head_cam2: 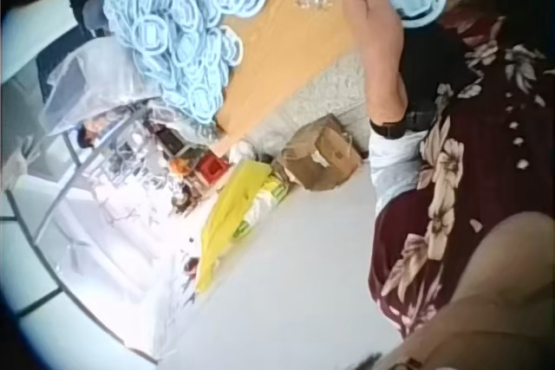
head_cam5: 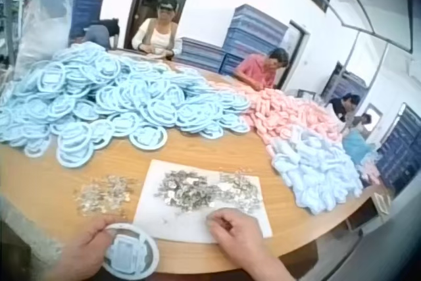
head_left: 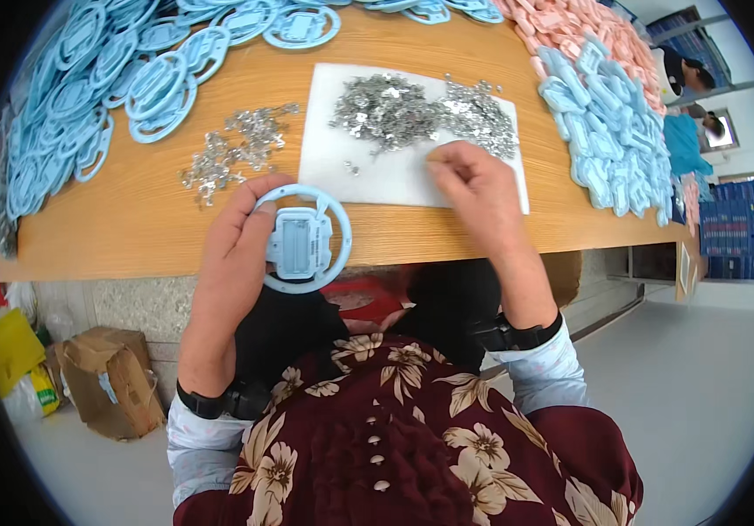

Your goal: Assembling small metal clips or fasteners onto light blue plastic ring-shaped components at a production table.

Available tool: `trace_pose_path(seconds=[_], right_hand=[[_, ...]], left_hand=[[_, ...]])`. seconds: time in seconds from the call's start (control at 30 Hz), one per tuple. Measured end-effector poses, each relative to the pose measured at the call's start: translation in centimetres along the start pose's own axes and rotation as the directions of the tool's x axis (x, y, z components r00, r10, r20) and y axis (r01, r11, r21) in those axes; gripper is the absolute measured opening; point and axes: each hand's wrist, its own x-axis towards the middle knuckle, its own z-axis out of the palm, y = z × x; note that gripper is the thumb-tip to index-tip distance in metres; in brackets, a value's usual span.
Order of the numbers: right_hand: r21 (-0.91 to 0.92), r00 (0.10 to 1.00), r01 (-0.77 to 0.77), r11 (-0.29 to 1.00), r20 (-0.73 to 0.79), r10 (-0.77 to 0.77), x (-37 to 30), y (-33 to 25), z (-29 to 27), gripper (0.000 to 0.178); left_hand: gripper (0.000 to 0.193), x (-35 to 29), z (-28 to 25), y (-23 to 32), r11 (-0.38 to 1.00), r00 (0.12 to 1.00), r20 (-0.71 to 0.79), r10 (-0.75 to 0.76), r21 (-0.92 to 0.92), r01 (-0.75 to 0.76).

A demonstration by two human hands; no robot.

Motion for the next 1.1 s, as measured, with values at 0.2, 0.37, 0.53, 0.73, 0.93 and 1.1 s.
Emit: trace_pose_path(seconds=[0.2,0.37,0.53,0.73,0.93,1.1], right_hand=[[-0.304,0.949,0.112,0.946,-0.248,-0.192,0.9,6.4,-4.1,0.016],[-0.379,0.976,0.135,0.916,-0.109,-0.19,2.0,5.5,-4.6,0.021],[-0.327,0.988,0.087,0.941,-0.092,-0.123,1.8,6.0,-5.2,0.019],[-0.01,0.998,-0.031,0.999,-0.061,0.03,0.3,4.9,-4.6,0.024],[0.18,0.998,-0.003,0.984,0.064,-0.009,-0.7,3.7,-4.5,0.027],[0.127,0.997,-0.065,0.99,0.04,0.061,0.6,4.4,-4.6,0.026]], left_hand=[[0.032,0.9,3.4,-0.4,0.993,0.998,0.068,-0.008,-0.118,0.016],[0.031,1.2,5.4,0.1,0.998,0.991,0.131,-0.011,-0.066,0.02],[0.029,1.7,6.9,0.4,0.999,0.986,0.164,-0.006,-0.031,0.012],[0.027,4.0,9.7,-0.2,0.979,0.959,0.258,0.118,0.134,-0.156],[0.024,6.7,13.1,1.9,0.854,0.926,0.348,0.146,0.429,-0.295],[0.024,8.5,13.8,1.7,0.785,0.918,0.341,0.204,0.504,-0.361]])
